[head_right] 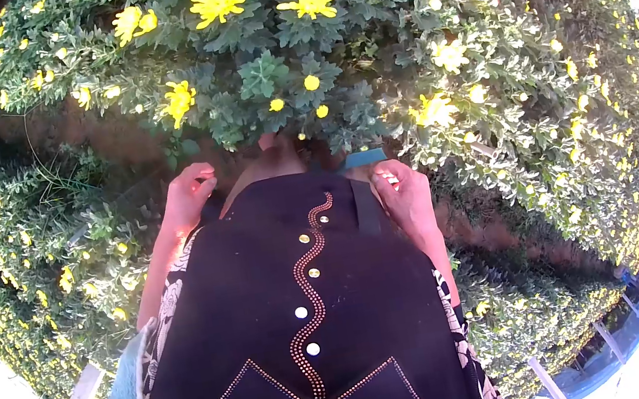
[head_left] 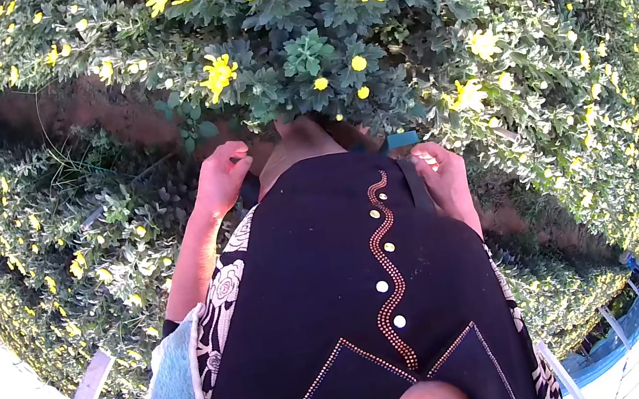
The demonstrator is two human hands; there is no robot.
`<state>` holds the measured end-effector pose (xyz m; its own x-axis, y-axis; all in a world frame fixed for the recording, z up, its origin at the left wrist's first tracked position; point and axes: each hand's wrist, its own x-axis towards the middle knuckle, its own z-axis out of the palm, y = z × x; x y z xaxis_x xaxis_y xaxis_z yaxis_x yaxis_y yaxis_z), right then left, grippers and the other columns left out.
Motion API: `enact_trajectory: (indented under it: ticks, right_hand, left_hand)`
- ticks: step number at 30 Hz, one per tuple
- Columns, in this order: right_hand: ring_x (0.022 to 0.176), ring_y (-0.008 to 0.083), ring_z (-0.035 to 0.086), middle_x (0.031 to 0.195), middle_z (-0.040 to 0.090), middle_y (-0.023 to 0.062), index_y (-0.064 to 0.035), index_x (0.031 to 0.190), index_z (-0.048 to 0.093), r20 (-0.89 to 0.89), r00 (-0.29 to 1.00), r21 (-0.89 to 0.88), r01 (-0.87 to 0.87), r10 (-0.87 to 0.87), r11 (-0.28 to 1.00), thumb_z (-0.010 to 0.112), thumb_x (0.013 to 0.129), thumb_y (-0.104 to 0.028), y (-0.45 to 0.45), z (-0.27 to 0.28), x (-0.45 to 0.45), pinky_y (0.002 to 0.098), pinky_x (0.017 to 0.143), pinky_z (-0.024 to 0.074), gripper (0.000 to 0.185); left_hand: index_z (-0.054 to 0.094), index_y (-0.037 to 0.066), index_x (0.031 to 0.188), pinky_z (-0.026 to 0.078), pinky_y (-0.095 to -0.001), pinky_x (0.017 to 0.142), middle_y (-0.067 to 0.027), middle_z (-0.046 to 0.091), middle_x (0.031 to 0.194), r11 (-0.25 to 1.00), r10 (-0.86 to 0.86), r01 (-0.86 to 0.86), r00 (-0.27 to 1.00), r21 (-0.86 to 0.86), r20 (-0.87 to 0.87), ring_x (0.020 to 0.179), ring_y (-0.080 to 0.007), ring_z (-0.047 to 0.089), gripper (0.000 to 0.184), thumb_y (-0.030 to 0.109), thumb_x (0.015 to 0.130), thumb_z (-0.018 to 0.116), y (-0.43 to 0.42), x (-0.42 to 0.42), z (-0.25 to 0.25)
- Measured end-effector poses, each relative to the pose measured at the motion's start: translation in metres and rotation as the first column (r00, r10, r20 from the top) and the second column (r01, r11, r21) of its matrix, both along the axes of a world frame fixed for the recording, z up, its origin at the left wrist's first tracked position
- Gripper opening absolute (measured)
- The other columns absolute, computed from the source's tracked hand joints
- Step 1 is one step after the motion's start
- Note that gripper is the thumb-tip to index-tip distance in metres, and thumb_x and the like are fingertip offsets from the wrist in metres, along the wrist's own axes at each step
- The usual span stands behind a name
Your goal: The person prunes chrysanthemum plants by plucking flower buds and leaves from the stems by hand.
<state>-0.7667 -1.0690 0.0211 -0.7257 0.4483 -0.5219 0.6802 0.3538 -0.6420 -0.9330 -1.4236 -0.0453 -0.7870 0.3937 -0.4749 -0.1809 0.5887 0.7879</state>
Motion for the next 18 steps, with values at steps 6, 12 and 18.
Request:
enact_trajectory:
  ticks: [6,12,18]
  right_hand:
    - [0.110,0.0212,0.060,0.122,0.062,0.0133,-0.0034,0.117,0.063,-0.365,0.931,-0.006,0.010,-0.011,1.000,0.057,0.092,-0.009,-0.011,-0.029,-0.011,0.0312,0.092,0.0480,0.027]
    - [0.105,0.0139,0.059,0.112,0.067,0.0058,-0.0019,0.116,0.065,-0.292,0.929,-0.243,0.157,-0.226,0.957,0.052,0.094,-0.008,0.013,-0.051,-0.006,0.0277,0.095,0.0438,0.026]
    - [0.104,0.0153,0.059,0.110,0.066,0.0074,-0.0023,0.116,0.065,-0.293,0.956,-0.205,-0.081,0.018,0.975,0.054,0.095,-0.011,0.041,-0.048,-0.018,0.0285,0.093,0.0441,0.025]
  left_hand:
    - [0.065,-0.002,0.100,0.048,-0.0239,0.072,-0.0031,0.062,0.092,0.976,-0.124,0.059,0.940,0.208,0.318,0.080,-0.0072,0.057,0.012,0.006,0.091,0.062,0.040,-0.008,0.010]
    - [0.064,-0.001,0.107,0.050,-0.0302,0.079,-0.0086,0.063,0.101,0.886,-0.323,0.350,0.937,0.304,-0.136,0.086,-0.0181,0.063,0.020,0.008,0.090,0.059,0.110,-0.015,-0.008]
    - [0.052,0.000,0.130,0.048,-0.0344,0.094,-0.0158,0.060,0.125,0.950,-0.100,0.132,0.987,0.282,-0.126,0.110,-0.0249,0.062,0.043,0.007,0.089,0.060,0.155,0.001,-0.032]
